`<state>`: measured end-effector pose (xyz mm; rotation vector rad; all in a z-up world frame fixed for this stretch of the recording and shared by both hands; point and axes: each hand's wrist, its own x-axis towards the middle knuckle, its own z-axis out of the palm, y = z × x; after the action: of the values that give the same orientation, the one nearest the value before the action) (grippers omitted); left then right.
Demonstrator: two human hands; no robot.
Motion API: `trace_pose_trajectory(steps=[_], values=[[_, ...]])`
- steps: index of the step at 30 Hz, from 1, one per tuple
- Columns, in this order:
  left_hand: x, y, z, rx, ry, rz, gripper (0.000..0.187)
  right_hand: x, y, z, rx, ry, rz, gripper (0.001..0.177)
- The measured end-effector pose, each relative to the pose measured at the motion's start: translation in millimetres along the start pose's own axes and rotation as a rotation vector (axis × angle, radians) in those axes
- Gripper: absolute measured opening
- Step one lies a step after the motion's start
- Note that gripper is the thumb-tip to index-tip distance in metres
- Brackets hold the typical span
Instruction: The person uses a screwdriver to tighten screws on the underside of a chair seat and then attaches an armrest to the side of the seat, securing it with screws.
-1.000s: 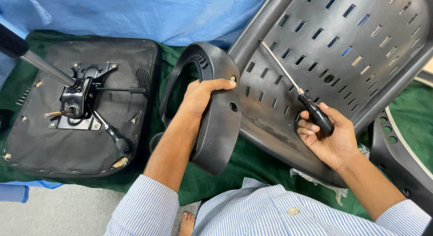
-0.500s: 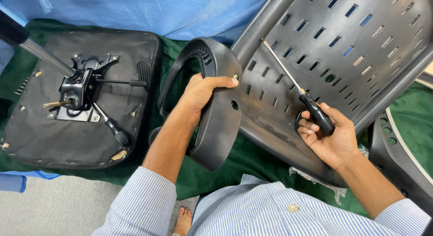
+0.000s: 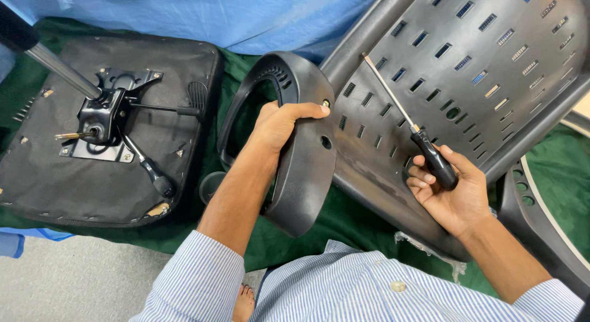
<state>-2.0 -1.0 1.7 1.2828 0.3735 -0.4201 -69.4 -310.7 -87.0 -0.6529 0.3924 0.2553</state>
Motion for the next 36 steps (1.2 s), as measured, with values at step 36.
trace_pose_trajectory(steps=[36], values=[[2,3,-6,-0.004,-0.036,-0.015,0.039,-16,-49,16,-0.677,-0.096,-0.22,0.026]])
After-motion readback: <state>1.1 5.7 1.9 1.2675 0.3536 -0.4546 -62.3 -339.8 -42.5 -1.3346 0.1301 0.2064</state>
